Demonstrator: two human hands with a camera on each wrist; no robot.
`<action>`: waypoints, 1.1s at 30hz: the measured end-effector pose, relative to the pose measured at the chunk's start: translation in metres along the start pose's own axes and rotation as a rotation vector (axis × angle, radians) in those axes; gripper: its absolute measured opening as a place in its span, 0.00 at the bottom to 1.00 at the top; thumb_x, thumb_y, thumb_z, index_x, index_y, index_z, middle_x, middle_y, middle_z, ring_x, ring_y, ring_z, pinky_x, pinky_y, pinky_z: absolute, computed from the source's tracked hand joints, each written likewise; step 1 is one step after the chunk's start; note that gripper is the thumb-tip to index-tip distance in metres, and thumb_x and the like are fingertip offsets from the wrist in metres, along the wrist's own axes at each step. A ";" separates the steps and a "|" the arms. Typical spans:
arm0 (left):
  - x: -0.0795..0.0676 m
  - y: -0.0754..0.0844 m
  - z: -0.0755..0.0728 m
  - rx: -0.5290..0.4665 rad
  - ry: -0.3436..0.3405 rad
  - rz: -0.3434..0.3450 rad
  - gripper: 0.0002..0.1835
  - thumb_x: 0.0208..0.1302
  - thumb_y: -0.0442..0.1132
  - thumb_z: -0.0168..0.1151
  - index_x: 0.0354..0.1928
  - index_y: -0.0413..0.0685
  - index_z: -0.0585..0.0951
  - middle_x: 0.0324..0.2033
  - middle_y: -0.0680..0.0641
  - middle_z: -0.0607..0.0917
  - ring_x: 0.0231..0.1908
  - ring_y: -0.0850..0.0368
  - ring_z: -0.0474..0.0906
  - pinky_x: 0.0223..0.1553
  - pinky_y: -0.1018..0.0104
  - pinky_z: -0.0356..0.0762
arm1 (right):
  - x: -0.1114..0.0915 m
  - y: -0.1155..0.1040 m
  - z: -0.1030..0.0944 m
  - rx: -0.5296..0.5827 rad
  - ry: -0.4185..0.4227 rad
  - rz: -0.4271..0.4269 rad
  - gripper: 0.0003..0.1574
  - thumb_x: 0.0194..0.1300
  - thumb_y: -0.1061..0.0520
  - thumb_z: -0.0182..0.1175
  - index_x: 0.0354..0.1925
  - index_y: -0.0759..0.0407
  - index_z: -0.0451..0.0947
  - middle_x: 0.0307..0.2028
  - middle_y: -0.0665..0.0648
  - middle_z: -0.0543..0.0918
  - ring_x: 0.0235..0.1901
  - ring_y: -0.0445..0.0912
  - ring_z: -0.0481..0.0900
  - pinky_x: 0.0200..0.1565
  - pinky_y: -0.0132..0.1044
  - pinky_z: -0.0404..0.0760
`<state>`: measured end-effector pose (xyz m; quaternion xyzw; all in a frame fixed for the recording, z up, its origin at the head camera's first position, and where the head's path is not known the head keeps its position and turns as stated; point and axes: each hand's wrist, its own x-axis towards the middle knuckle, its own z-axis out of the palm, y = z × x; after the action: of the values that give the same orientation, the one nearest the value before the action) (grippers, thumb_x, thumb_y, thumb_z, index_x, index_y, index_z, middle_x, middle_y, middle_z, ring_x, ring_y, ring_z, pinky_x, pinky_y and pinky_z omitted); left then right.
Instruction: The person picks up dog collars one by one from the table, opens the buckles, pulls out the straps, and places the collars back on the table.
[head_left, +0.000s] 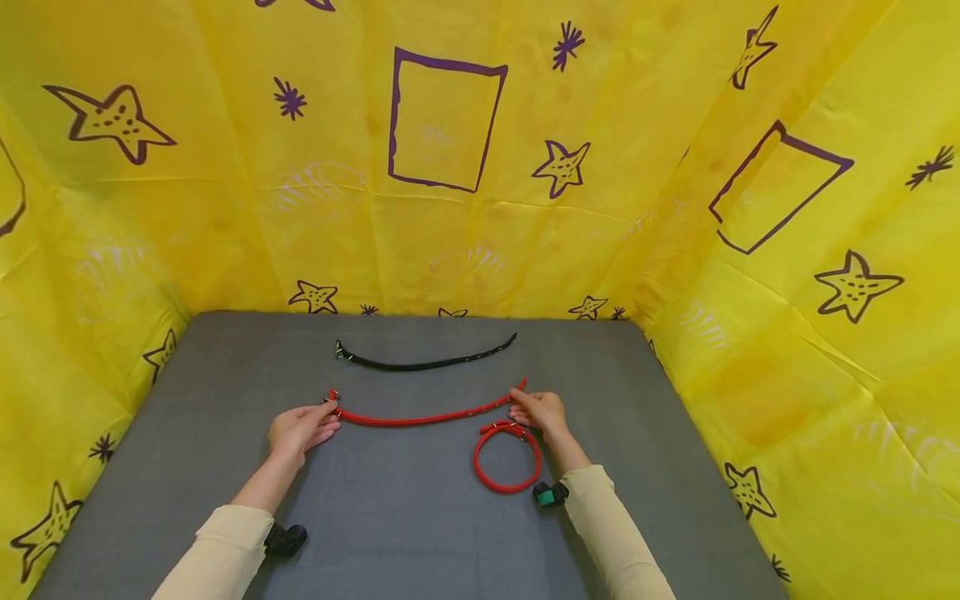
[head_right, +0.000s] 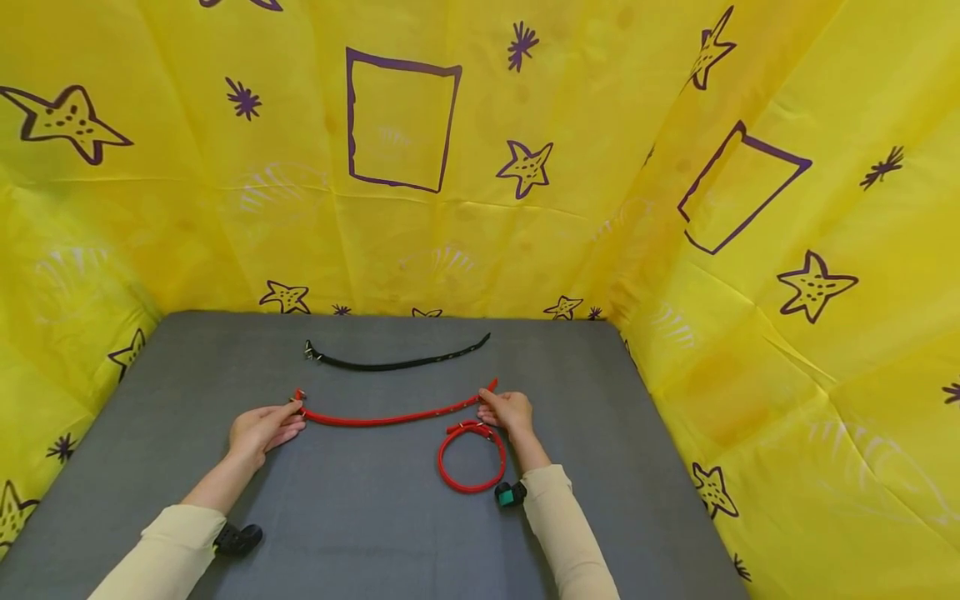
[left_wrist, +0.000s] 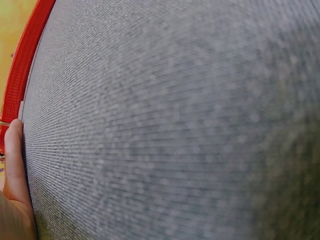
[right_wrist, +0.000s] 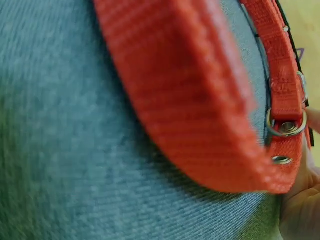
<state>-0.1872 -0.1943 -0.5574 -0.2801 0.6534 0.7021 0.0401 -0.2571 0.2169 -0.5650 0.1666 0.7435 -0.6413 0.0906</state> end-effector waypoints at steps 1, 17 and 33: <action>0.000 0.000 0.000 -0.004 -0.003 0.007 0.29 0.61 0.45 0.69 0.55 0.28 0.74 0.25 0.51 0.86 0.26 0.62 0.85 0.32 0.69 0.83 | 0.001 0.000 0.000 -0.015 -0.001 -0.006 0.24 0.62 0.52 0.68 0.40 0.75 0.81 0.21 0.57 0.84 0.18 0.39 0.83 0.24 0.29 0.82; -0.003 -0.004 0.002 0.035 0.020 0.099 0.31 0.63 0.50 0.67 0.55 0.28 0.74 0.24 0.52 0.86 0.25 0.64 0.85 0.31 0.71 0.82 | -0.022 -0.002 -0.011 -0.229 -0.030 -0.249 0.14 0.62 0.55 0.67 0.38 0.68 0.83 0.28 0.59 0.86 0.24 0.42 0.84 0.28 0.31 0.82; -0.005 0.001 -0.003 0.049 -0.077 0.049 0.31 0.68 0.49 0.62 0.60 0.30 0.71 0.28 0.53 0.86 0.29 0.63 0.85 0.35 0.70 0.82 | -0.046 -0.001 -0.015 -0.667 -0.074 -0.537 0.13 0.54 0.53 0.74 0.36 0.57 0.84 0.29 0.48 0.85 0.29 0.39 0.82 0.33 0.31 0.79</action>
<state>-0.1822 -0.1958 -0.5543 -0.2359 0.6751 0.6968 0.0549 -0.2141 0.2255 -0.5457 -0.0945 0.9233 -0.3723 -0.0039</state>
